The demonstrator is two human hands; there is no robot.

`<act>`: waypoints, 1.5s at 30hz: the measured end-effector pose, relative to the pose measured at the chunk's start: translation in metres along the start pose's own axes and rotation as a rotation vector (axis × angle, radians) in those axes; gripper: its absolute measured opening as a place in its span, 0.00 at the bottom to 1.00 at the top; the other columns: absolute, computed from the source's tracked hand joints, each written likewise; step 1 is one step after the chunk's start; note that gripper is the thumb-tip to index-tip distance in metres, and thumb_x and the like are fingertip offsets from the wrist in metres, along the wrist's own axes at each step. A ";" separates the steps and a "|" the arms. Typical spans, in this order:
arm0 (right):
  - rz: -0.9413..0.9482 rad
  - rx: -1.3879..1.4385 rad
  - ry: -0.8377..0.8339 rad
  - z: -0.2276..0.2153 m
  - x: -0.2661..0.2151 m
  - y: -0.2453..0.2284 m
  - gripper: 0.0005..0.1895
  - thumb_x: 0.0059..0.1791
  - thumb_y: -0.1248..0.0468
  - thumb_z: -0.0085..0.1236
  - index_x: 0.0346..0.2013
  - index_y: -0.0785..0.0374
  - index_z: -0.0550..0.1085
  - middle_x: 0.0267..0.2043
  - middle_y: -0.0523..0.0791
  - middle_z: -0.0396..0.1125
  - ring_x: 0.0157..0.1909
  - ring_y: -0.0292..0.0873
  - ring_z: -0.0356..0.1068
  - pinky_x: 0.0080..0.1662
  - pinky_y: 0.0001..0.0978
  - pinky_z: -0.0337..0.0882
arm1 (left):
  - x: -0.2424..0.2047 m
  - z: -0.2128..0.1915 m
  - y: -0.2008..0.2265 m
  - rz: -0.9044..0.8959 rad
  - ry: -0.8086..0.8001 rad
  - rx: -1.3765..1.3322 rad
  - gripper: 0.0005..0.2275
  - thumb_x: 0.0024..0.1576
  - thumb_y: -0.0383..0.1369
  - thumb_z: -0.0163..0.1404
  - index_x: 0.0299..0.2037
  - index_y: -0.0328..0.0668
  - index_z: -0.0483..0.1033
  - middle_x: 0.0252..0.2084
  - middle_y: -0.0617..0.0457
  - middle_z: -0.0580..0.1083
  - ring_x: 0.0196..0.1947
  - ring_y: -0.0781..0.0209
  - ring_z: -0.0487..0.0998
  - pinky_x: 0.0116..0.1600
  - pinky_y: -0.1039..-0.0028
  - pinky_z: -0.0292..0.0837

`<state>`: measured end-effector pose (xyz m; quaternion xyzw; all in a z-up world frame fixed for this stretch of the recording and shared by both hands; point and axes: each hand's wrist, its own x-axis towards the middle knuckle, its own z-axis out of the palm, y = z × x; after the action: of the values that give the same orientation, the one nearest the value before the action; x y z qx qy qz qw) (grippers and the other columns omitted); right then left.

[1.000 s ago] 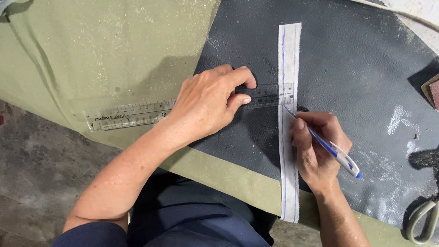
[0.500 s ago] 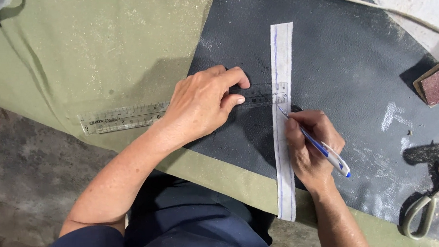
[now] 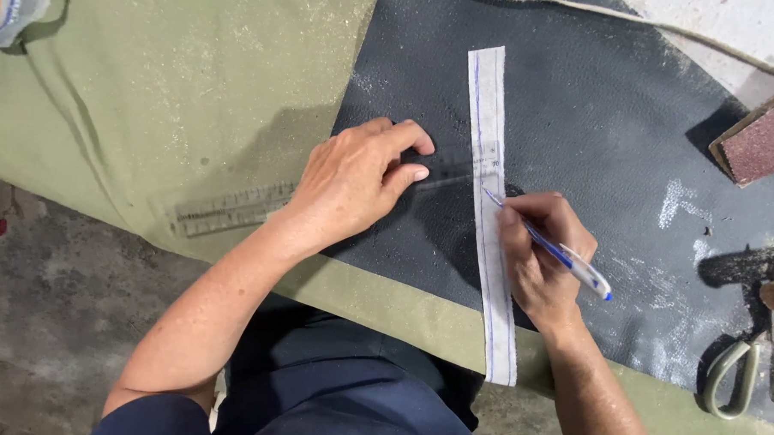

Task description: Marking a strip of material with a pen using a ruler for measurement

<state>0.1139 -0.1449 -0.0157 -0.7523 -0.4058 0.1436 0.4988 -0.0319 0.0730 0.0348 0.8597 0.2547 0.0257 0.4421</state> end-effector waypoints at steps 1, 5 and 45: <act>-0.007 0.003 0.002 0.000 -0.002 0.002 0.08 0.55 0.62 0.59 0.37 0.65 0.77 0.25 0.47 0.69 0.21 0.37 0.64 0.24 0.27 0.61 | -0.001 0.001 -0.002 0.002 0.006 0.005 0.06 0.58 0.29 0.56 0.44 0.47 0.80 0.27 0.47 0.74 0.28 0.50 0.80 0.34 0.58 0.75; 0.089 0.289 0.081 -0.002 -0.002 0.009 0.10 0.56 0.64 0.55 0.41 0.72 0.73 0.27 0.51 0.69 0.22 0.38 0.67 0.24 0.28 0.65 | -0.004 0.003 0.000 -0.139 0.100 -0.455 0.11 0.62 0.29 0.50 0.54 0.46 0.76 0.29 0.51 0.72 0.29 0.60 0.78 0.34 0.70 0.76; 0.249 0.380 0.053 -0.012 0.002 0.000 0.10 0.57 0.67 0.53 0.41 0.76 0.71 0.28 0.57 0.69 0.26 0.41 0.69 0.24 0.29 0.70 | 0.017 0.073 0.015 -0.311 0.096 -0.649 0.13 0.54 0.25 0.54 0.47 0.31 0.70 0.27 0.39 0.79 0.17 0.56 0.82 0.20 0.76 0.80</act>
<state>0.1227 -0.1509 -0.0098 -0.6926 -0.2624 0.2579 0.6205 0.0089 0.0192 -0.0013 0.6234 0.3817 0.0780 0.6779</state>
